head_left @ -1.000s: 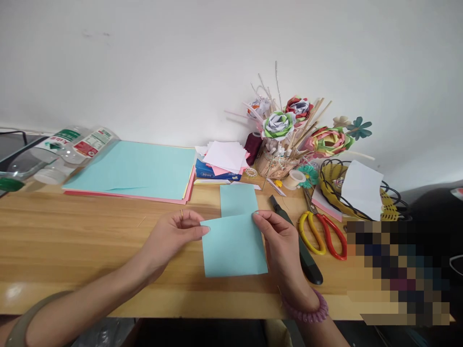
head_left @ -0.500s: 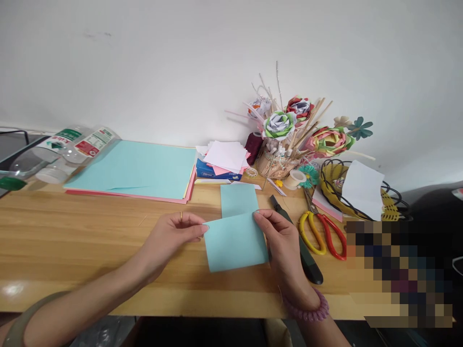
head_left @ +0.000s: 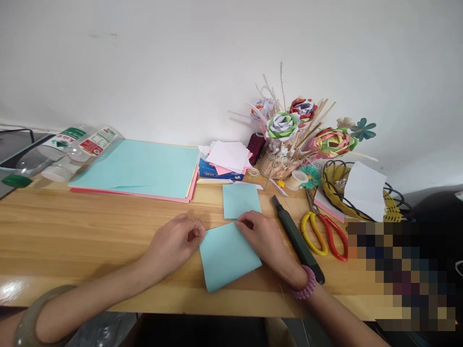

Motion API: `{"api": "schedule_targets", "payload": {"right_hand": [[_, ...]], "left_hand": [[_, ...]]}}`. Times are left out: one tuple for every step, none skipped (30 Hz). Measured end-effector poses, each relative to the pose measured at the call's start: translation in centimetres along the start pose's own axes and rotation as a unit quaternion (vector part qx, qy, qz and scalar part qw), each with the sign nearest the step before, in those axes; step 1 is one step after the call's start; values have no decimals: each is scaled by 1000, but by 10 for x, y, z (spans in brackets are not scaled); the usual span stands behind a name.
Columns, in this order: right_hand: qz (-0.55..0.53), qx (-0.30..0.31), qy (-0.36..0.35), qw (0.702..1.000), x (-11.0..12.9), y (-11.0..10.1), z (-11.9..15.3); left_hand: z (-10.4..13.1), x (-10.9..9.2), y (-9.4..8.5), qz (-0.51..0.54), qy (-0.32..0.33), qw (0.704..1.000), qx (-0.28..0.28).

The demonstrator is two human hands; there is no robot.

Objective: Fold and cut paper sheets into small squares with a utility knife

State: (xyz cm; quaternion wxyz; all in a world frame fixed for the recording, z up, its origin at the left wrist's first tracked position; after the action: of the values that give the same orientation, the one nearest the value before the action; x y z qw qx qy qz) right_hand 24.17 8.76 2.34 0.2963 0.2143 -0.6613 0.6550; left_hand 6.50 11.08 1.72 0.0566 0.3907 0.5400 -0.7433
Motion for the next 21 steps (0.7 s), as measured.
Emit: {"api": "schedule_targets", "payload": {"right_hand": [[21,0,-12,1000,3,0,-1],[39,2,-23,999,6,1,-2],[54,6,-32,998,8,2,-3],[65,11,-39,997,10,3,-3],[75,16,-43,996,10,3,-3],[83,20,-43,995,10,4,-4],[89,22,-42,995,10,4,-4],[94,24,-38,995,9,4,-5],[98,26,-32,994,8,4,-5],[101,28,-27,994,7,4,-6],[103,32,-21,994,7,4,-6],[105,36,-16,994,7,4,-7],[108,40,-12,993,8,3,-7],[111,43,-9,993,8,3,-8],[115,46,-7,992,9,2,-8],[119,47,-7,992,10,1,-8],[123,48,-6,991,11,1,-8],[127,48,-7,991,12,0,-8],[131,46,-8,990,12,0,-8],[136,43,-10,990,12,-1,-8],[140,40,-13,989,13,-1,-9]], "left_hand": [[-1,-4,-1,-28,12,1000,7],[-2,-8,-1,-50,25,998,14],[-2,-13,-1,-69,40,997,20],[-3,-16,-1,-86,55,994,27],[-3,-20,-1,-101,67,992,35],[-4,-22,0,-116,76,989,43],[-4,-23,0,-131,81,987,49],[-5,-23,1,-146,84,984,56],[-6,-23,2,-160,86,981,63],[-7,-23,3,-172,91,979,68],[-7,-24,4,-183,102,975,68],[-8,-26,4,-193,120,972,63],[-9,-29,4,-199,143,968,55],[-9,-35,3,-202,172,963,44],[-8,-41,3,-200,209,957,36],[-7,-49,5,-196,250,948,40],[-4,-57,9,-190,292,936,56],[-2,-64,14,-185,330,922,82],[1,-70,19,-180,360,908,111],[3,-74,23,-176,380,897,141],[3,-78,26,-171,389,890,166]]}}
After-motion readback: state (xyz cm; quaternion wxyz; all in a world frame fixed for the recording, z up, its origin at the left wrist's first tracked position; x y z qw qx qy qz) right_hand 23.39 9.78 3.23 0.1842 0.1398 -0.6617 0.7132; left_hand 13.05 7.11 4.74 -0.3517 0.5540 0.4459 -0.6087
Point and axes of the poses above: each hand's wrist, its own z-axis away from the middle knuckle, its own y-axis out of the palm, x = y × z, the point moved 10 cm from there along -z, towards the middle knuckle, and after that the axes turned 2 degrees about y, right-handed, at the moved point
